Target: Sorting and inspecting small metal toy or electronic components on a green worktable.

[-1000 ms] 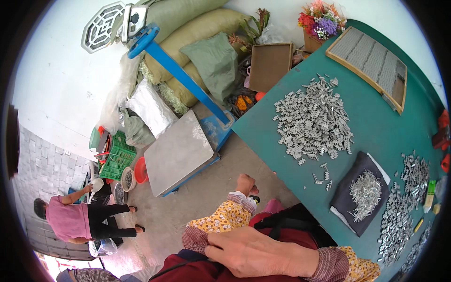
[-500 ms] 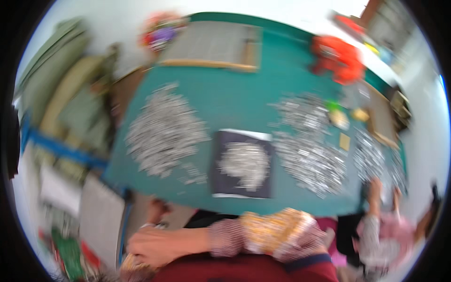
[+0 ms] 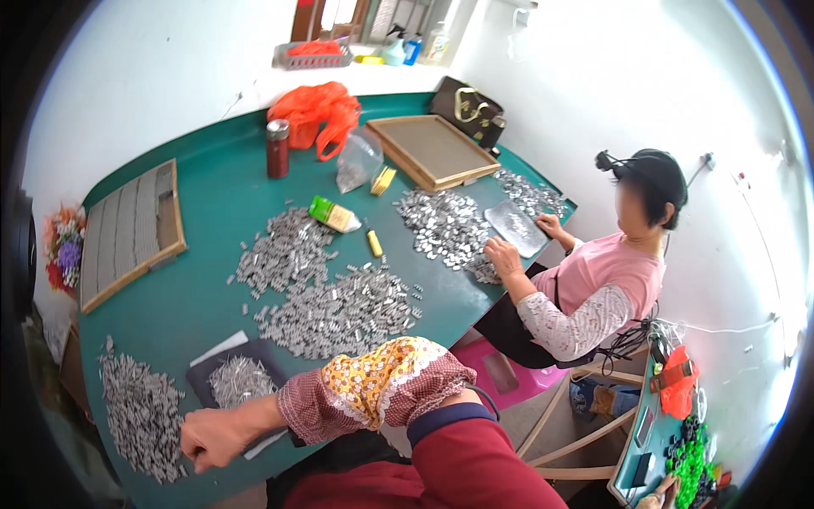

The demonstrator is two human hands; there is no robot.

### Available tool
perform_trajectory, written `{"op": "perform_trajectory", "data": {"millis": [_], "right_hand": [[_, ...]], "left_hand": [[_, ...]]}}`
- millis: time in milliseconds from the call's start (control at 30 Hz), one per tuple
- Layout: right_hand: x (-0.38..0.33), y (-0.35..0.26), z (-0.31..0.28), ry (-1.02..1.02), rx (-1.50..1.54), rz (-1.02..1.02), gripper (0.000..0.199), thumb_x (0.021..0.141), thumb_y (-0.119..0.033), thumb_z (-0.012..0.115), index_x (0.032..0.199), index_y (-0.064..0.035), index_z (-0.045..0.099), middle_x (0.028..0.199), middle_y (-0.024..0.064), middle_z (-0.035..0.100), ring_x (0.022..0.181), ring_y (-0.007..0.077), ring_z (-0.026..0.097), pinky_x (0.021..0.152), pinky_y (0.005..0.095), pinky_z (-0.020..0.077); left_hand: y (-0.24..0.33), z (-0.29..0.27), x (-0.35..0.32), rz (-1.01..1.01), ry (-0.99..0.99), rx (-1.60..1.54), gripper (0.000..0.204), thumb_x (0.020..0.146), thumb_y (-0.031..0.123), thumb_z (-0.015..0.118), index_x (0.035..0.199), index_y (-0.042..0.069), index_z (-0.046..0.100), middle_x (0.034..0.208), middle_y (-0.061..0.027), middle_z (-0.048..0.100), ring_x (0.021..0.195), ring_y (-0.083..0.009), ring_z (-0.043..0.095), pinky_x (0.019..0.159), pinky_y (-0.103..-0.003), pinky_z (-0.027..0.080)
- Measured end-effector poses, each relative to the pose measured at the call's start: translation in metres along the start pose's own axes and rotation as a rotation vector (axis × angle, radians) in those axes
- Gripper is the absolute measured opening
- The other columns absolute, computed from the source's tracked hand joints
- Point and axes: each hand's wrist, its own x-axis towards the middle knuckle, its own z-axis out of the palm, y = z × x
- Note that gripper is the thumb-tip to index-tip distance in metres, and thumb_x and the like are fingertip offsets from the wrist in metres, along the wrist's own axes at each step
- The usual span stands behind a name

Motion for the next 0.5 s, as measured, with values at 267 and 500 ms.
{"op": "perform_trajectory", "data": {"millis": [267, 500], "right_hand": [[-0.030, 0.011, -0.063, -0.018, -0.480, -0.124, 0.022, 0.074, -0.024, 0.072, 0.071, -0.0020, 0.067, 0.068, 0.0164, 0.064, 0.069, 0.0375, 0.063, 0.063, 0.0469, 0.0485], [-0.068, -0.007, -0.174, 0.337, -0.684, 0.045, 0.024, 0.076, -0.024, 0.070, 0.070, -0.0018, 0.063, 0.072, 0.0177, 0.063, 0.074, 0.0396, 0.062, 0.065, 0.0487, 0.0483]], "left_hand": [[-0.009, 0.009, 0.018, 0.215, -0.125, 0.212, 0.013, 0.087, 0.013, 0.059, 0.082, 0.002, 0.065, 0.076, -0.0152, 0.067, 0.077, -0.0278, 0.068, 0.070, -0.040, 0.054], [-0.014, 0.010, 0.040, 0.402, -0.200, 0.429, 0.014, 0.087, 0.014, 0.060, 0.082, 0.003, 0.067, 0.080, -0.0156, 0.068, 0.081, -0.0278, 0.068, 0.073, -0.038, 0.053]]}}
